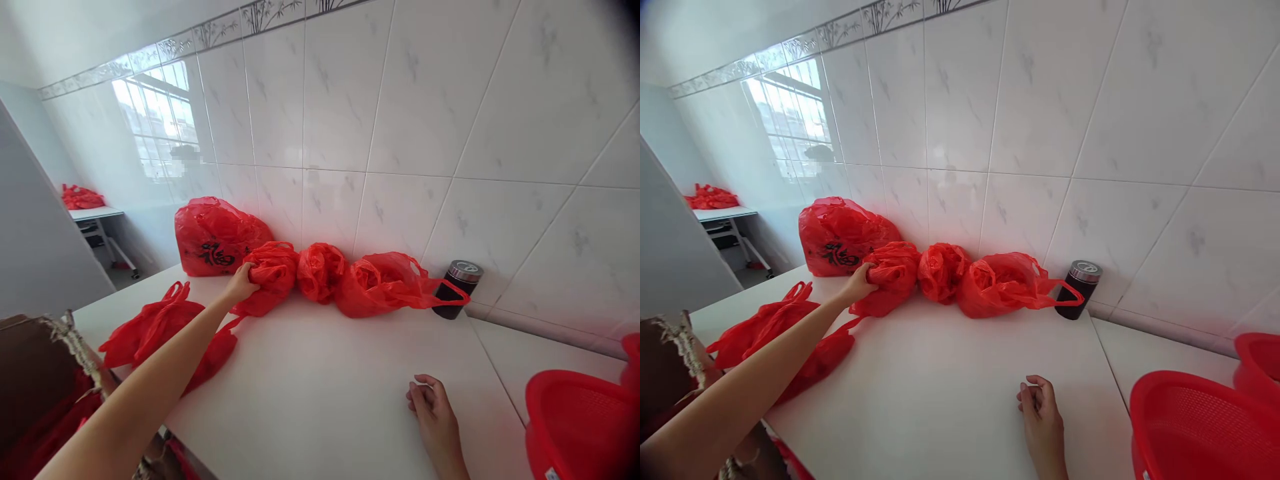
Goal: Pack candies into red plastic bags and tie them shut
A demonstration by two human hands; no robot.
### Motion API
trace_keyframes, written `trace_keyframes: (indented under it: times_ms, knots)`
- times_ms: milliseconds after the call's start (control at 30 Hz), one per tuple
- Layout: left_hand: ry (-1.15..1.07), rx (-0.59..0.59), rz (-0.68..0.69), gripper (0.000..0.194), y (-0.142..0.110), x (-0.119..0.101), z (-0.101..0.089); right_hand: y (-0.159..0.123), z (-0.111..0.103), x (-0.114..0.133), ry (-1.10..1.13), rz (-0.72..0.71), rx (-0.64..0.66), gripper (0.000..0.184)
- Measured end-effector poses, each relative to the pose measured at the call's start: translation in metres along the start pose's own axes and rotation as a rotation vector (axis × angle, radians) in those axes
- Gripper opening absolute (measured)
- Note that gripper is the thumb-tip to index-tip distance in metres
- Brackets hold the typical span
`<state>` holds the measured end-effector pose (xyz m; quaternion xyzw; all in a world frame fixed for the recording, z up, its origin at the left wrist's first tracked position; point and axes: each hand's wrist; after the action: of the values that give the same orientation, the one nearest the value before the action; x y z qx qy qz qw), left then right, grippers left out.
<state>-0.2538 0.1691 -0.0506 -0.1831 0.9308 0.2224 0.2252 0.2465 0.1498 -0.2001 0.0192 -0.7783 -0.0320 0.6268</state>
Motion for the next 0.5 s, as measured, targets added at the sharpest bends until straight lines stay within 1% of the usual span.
trace_keyframes:
  times_ms: [67, 133, 233, 300, 400, 500]
  knots:
    - [0.009, -0.014, 0.022, 0.044, 0.011, -0.003, 0.003, 0.000, 0.001, 0.001, -0.004, -0.011, -0.008, 0.048]
    - [0.034, -0.061, 0.020, 0.047, 0.021, -0.006, 0.006, -0.001, 0.003, 0.004, 0.000, -0.021, -0.024, 0.048]
    - [0.094, -0.164, -0.045, 0.056, 0.029, -0.013, 0.012, -0.003, 0.005, 0.011, 0.018, -0.028, -0.042, 0.048]
    - [0.133, -0.196, -0.104, 0.058, 0.031, -0.019, 0.017, -0.004, 0.006, 0.015, 0.008, -0.025, -0.045, 0.047]
    - [0.167, -0.178, -0.171, 0.059, 0.032, -0.027, 0.026, -0.006, 0.006, 0.018, -0.013, -0.034, -0.037, 0.043]
    - [0.173, -0.143, -0.195, 0.060, 0.035, -0.034, 0.034, -0.006, 0.005, 0.017, -0.021, -0.045, -0.017, 0.038]
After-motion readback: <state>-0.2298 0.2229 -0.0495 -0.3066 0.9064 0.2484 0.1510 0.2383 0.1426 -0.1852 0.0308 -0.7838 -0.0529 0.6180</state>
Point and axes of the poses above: each hand's wrist, its own y-axis towards the middle knuckle, its own z-axis out of the palm, x = y × z, and after that the axes turned 4 degrees about x, right-handed
